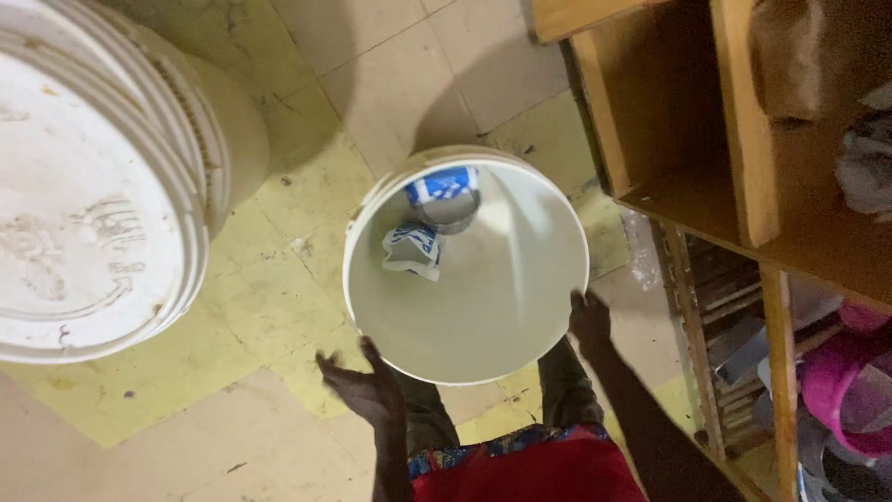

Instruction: Greasing cake tins with butter and coating them with flour for baking.

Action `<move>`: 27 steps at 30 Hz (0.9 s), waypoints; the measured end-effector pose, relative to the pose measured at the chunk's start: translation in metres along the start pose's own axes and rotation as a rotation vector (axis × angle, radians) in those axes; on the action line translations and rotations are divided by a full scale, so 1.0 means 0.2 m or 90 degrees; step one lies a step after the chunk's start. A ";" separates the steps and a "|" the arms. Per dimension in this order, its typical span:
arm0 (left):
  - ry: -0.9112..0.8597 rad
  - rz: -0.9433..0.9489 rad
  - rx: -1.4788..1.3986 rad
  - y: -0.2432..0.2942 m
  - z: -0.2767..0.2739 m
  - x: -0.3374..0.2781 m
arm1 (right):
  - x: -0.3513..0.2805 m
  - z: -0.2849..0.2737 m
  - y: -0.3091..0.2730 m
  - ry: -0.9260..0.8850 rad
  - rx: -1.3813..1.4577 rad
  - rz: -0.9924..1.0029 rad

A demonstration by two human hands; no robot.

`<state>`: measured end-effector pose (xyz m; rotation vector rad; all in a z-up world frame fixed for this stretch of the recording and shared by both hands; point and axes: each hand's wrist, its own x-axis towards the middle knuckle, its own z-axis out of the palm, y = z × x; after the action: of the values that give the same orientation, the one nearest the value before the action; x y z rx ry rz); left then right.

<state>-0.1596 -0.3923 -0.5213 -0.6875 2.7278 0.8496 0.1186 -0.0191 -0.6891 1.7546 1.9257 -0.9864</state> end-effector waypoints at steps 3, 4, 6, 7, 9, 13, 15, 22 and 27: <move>-0.229 -0.346 0.152 -0.36 0.22 -0.07 | 0.32 -0.20 -0.15 -0.009 -0.187 -0.208; -0.228 -0.342 0.150 0.08 0.25 -0.04 | 0.38 -0.28 -0.27 -0.006 -0.184 -0.209; -0.417 -0.590 -0.234 0.92 -0.06 -0.10 | 0.47 -0.41 -0.50 0.080 -0.224 -0.136; -0.415 -0.589 -0.230 0.51 0.25 -0.09 | 0.48 -0.44 -0.62 0.077 -0.221 -0.134; -0.387 -0.391 -0.456 -0.39 0.59 -0.30 | 0.46 -0.54 -0.82 0.024 -0.296 -0.146; -0.384 -0.345 -0.482 0.21 0.36 -0.17 | 0.39 -0.54 -0.85 0.113 -0.259 -0.229; -0.220 -0.373 -0.615 -0.13 0.53 -0.15 | 0.29 -0.57 -0.89 0.067 -0.231 -0.227; -0.305 0.419 0.566 -0.75 0.48 0.88 | -0.01 -0.44 -1.25 -0.060 -0.023 -0.173; -0.213 0.156 0.454 0.08 0.27 1.26 | 0.17 -0.21 -1.64 0.002 0.053 -0.474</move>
<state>-0.3837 -0.4435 -0.6392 -0.0560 2.5534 -0.0177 -0.1966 0.0392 -0.5988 1.0522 2.6336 -1.2946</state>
